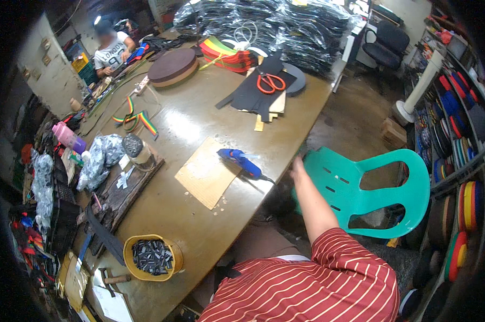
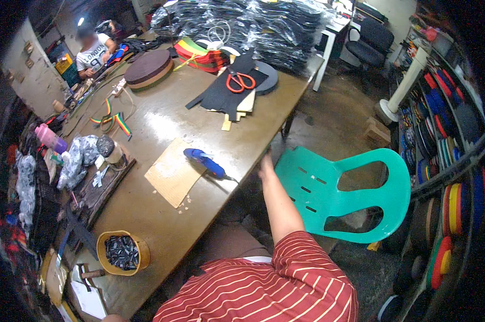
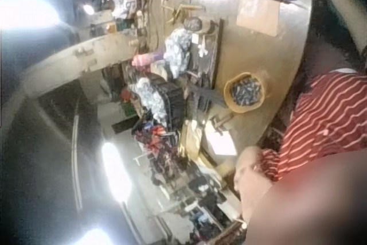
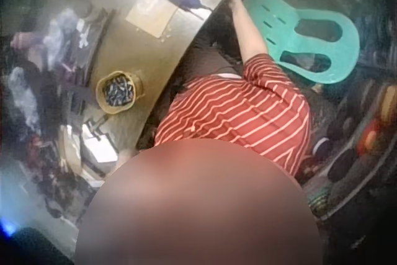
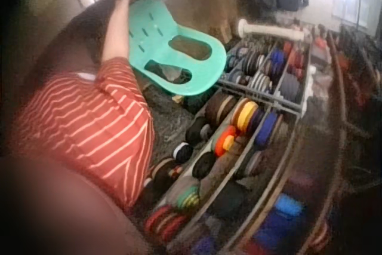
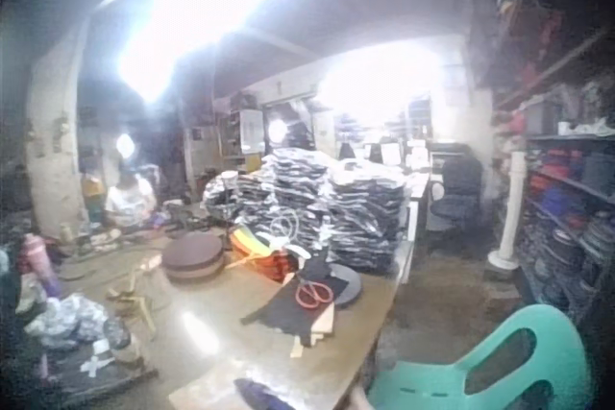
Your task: The person handles black fabric strips and a circular hat base on a cluttered worktable, then retrieves a yellow bowl of small parts and a smartphone with a charging cable. They plug the cable into the phone, place it on the table, and continue handling fabric pieces.
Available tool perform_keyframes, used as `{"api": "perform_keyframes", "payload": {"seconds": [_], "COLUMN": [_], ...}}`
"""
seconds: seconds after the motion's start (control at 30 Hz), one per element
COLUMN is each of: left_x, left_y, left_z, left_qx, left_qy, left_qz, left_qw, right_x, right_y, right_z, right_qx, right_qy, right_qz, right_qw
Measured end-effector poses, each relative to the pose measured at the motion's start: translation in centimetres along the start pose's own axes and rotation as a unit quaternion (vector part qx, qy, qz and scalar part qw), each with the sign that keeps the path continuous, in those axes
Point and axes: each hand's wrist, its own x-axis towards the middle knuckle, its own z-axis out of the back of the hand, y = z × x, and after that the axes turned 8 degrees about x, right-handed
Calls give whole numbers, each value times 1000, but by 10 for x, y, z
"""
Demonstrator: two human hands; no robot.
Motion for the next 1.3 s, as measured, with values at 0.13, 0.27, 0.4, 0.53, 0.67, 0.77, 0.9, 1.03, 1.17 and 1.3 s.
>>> {"api": "perform_keyframes", "payload": {"seconds": [0.13,0.27,0.4,0.53,0.67,0.77,0.9,1.03,1.17,1.3], "left_x": [-14,-56,-92,-108,-117,-122,-123,-122,-122,-123], "left_y": [30,102,165,191,196,194,193,195,195,195], "left_z": [21,19,43,60,59,55,55,54,54,56], "left_qx": [-152,211,274,322,333,335,336,347,343,338], "left_qy": [41,-441,-419,-413,-396,-387,-398,-360,-342,-342], "left_qz": [-11,341,426,425,425,429,428,448,464,472], "left_qw": [987,803,753,738,743,745,738,741,742,739], "right_x": [-36,-71,-98,-124,-151,-169,-176,-172,-155,-135], "right_y": [10,25,45,60,73,81,121,197,212,179], "right_z": [20,64,124,176,208,216,195,147,84,50], "right_qx": [-115,-13,43,51,105,103,11,-318,-635,-801], "right_qy": [-34,-26,-99,-74,-73,-119,-258,-312,-178,-128], "right_qz": [87,114,92,84,78,91,129,450,252,206], "right_qw": [989,993,990,992,989,983,957,774,708,548]}}
